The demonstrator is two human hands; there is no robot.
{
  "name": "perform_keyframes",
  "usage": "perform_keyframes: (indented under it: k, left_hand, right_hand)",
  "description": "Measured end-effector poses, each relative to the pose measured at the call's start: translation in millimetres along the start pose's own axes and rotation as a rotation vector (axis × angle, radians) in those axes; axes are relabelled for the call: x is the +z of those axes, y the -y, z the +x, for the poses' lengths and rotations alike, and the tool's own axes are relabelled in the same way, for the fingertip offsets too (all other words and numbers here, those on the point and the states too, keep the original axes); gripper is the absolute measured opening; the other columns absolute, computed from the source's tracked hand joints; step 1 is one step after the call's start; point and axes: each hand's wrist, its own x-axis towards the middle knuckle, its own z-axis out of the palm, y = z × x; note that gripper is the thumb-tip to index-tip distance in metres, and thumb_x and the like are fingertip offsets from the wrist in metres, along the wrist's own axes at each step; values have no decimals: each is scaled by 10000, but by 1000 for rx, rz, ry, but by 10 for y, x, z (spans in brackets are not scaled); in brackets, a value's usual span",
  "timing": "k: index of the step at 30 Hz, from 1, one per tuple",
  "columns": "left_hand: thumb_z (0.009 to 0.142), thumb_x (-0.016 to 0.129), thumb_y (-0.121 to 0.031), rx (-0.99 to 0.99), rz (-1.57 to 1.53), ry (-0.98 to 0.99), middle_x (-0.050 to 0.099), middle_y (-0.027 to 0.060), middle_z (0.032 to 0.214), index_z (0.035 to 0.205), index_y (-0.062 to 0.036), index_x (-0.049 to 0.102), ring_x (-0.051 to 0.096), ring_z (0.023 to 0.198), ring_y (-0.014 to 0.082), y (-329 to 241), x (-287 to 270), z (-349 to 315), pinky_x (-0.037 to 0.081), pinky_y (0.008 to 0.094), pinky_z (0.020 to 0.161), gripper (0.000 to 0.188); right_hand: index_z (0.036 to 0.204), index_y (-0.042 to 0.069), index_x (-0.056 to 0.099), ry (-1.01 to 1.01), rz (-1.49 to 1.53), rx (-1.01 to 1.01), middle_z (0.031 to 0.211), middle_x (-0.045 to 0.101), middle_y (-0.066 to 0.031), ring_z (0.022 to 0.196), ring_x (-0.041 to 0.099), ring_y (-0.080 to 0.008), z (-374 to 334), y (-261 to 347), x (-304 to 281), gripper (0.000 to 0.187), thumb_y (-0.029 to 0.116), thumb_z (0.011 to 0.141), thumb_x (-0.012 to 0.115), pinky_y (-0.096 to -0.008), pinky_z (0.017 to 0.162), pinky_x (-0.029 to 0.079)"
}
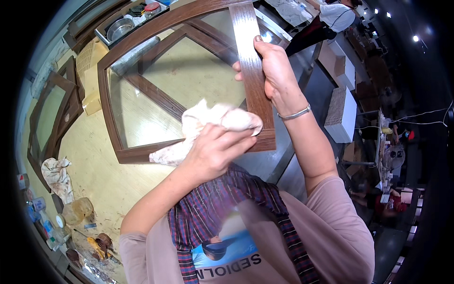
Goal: The person cleans wood frames by wiping the edges and glass with a cloth, applying liquid from a bottle to the cloth, and using a small block to scrape or press the edges.
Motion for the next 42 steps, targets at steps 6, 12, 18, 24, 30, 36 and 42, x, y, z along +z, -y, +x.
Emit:
perform_keyframes:
  k: [6,12,18,24,30,36,42]
  left_hand:
    - [634,665,50,-320,103,-146,671,58,959,909,-40,714,582,850,249,325,-280,-389,458,352,751,293]
    - [633,829,-370,-380,195,-225,547,48,855,809,-65,638,521,808,242,22,58,229,339,364,711,401]
    - [658,808,-402,-431,222,-210,485,33,806,756,-94,603,485,783,229,-19,120,362,312,367,691,383]
    - [677,811,-317,-436,231,-225,479,34,808,734,-100,599,476,788,229,8,162,327,311,368,694,309]
    - [636,820,-275,-482,183,-220,492,28,842,728,-123,588,493,834,226,-48,147,325,296,372,700,292]
    - [642,816,-230,-514,100,-179,482,28,842,714,-113,593,486,831,223,-111,103,359,298,365,702,262]
    - [642,793,-154,-497,43,-165,501,36,849,704,-85,621,497,836,225,-181,51,356,314,354,722,196]
  right_hand:
    - [1025,-95,557,-16,10,3,748,652,-183,590,679,-233,43,-50,-28,348,219,1040,409,-330,488,598]
    - [1030,-85,562,21,13,23,758,659,-187,592,677,-243,129,-3,1,329,210,1035,415,-334,485,593]
    - [1030,-83,558,0,30,14,743,658,-190,588,678,-247,119,-11,4,318,205,1030,424,-331,471,587]
    - [1040,-81,551,5,12,18,758,655,-187,595,682,-246,81,13,5,311,202,1028,424,-336,477,594]
    - [1052,-84,551,-2,30,15,770,657,-196,593,682,-248,67,2,14,312,199,1028,420,-336,480,596]
    - [1062,-85,540,-19,8,34,767,652,-196,604,685,-256,21,5,-6,306,190,1028,411,-343,482,598]
    - [1060,-87,535,-29,39,28,766,650,-194,606,686,-247,-29,0,-10,301,187,1027,414,-331,480,600]
